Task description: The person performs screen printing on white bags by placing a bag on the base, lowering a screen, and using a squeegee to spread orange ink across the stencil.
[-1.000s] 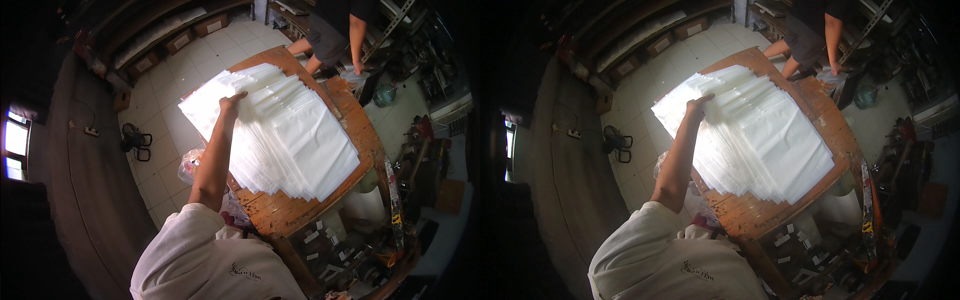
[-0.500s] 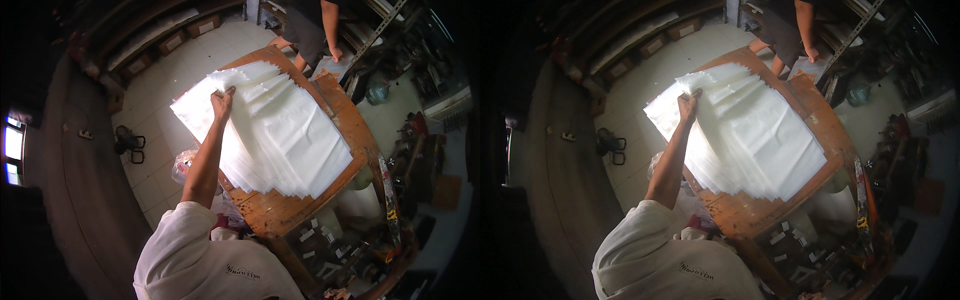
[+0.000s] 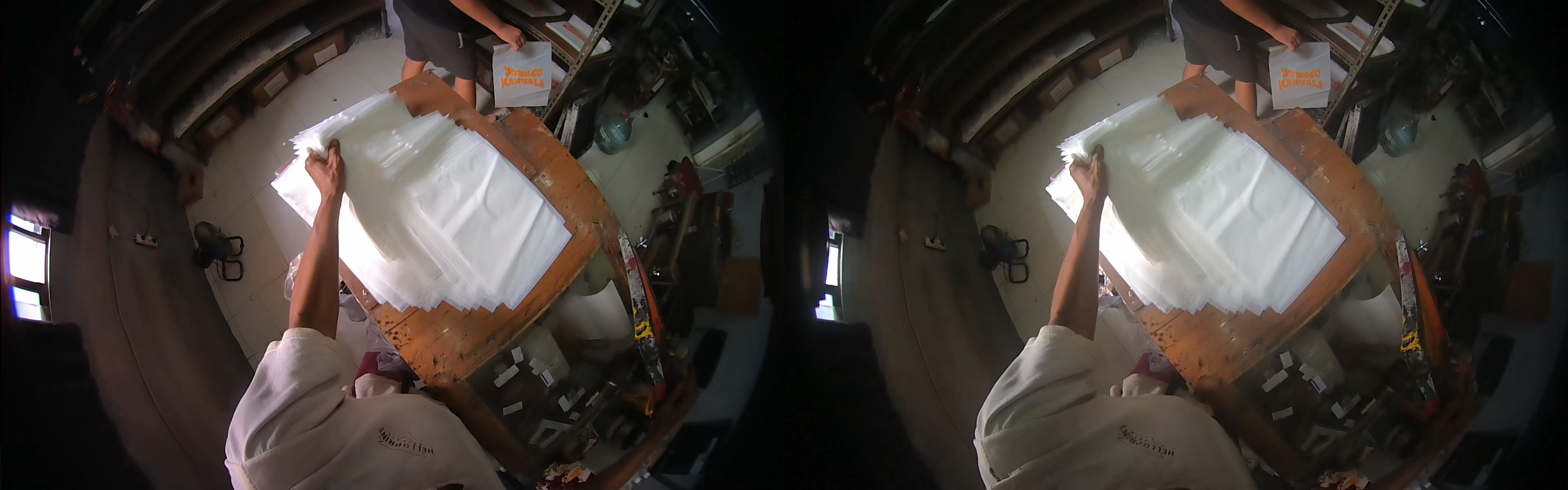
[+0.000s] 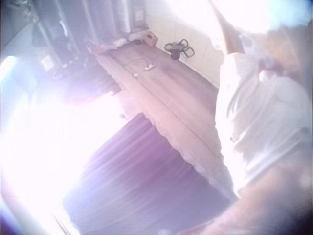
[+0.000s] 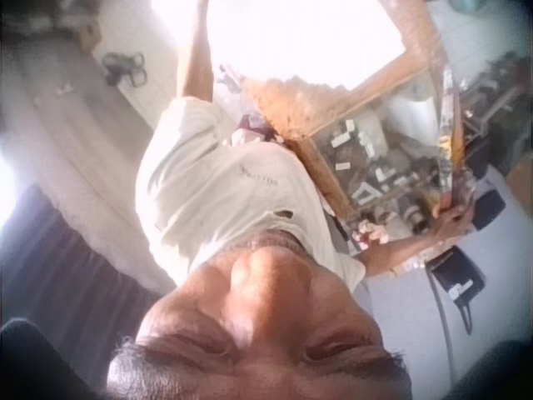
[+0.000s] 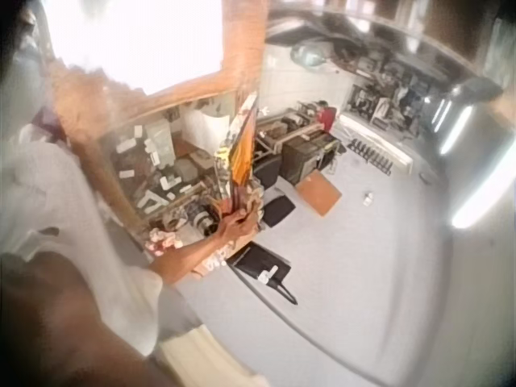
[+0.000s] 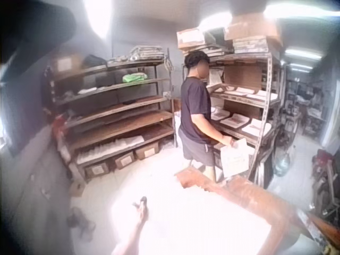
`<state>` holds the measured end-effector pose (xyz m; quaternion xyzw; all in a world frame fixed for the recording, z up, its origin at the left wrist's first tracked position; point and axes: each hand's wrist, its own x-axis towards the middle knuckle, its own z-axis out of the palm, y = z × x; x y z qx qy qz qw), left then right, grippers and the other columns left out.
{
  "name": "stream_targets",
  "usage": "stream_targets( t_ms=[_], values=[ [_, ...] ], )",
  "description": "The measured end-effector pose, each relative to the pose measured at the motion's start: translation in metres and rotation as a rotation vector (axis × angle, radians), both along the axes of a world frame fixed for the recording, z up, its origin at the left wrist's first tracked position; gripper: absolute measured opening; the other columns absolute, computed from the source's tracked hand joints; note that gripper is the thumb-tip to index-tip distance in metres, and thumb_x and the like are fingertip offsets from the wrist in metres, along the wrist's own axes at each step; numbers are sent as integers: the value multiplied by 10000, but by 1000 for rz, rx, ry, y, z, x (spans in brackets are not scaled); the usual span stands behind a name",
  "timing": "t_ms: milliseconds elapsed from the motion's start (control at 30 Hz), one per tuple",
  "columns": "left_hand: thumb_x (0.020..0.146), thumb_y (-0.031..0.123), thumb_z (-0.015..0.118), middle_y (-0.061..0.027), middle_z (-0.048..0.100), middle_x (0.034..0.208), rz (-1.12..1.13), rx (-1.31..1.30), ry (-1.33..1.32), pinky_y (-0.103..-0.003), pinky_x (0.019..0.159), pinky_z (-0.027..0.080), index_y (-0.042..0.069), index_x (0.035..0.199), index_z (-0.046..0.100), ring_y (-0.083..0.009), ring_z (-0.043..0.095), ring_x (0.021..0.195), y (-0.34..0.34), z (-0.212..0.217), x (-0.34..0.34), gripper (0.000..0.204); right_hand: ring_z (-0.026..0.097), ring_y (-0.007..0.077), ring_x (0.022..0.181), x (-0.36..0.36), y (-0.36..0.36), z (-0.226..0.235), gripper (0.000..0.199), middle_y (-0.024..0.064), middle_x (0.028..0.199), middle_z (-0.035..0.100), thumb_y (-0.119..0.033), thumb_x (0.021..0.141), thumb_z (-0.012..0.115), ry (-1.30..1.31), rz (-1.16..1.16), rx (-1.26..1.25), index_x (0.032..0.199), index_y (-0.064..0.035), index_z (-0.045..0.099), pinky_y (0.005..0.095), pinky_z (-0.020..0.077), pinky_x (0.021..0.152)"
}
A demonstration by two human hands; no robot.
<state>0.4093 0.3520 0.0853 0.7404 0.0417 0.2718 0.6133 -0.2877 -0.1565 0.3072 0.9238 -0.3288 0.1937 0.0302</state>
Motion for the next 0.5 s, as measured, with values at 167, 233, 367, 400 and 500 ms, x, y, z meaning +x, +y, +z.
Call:
stream_targets(
  t_ms=[167, 233, 367, 400, 500],
  values=[
    [924, 219, 688, -145, 716, 817, -13, 89, 178, -369, 720, 516, -77, 948, 704, -199, 648, 747, 22, 41, -9, 298, 548, 353, 1315, -1, -3, 1, 514, 185, 1426, 596, -390, 1097, 425, 10, 1, 15, 1420, -20, 575, 436, 393, 1112],
    [923, 211, 681, -155, 734, 867, 28, 111, 21, -364, 765, 525, -72, 1002, 713, -205, 675, 808, 32, 58, -19, 296, 544, 353, 1319, 3, 0, 1, 517, 185, 1420, 602, -395, 1094, 434, -7, 7, 1, 1420, -20, 576, 434, 394, 1111],
    [907, 204, 693, -151, 753, 918, 62, 224, -41, -369, 823, 543, -64, 1065, 705, -227, 706, 861, 62, 113, -27, 312, 568, 358, 1296, 14, 11, 3, 507, 190, 1409, 610, -389, 1092, 450, -11, -12, -52, 1420, -24, 579, 428, 413, 1105],
    [906, 207, 694, -160, 756, 942, 69, 270, -27, -367, 834, 544, -65, 1080, 700, -226, 710, 880, 68, 130, -29, 323, 575, 359, 1288, 17, 14, 4, 503, 192, 1405, 612, -386, 1091, 456, -31, -20, -57, 1419, -26, 580, 426, 418, 1103],
    [897, 162, 719, -172, 760, 1010, -5, 282, -194, -351, 891, 537, -54, 1161, 678, -216, 713, 953, 73, 186, -44, 344, 554, 367, 1326, 27, 21, 6, 524, 198, 1383, 630, -407, 1088, 423, 4, -151, 51, 1410, -32, 595, 453, 403, 1119]
  ],
)
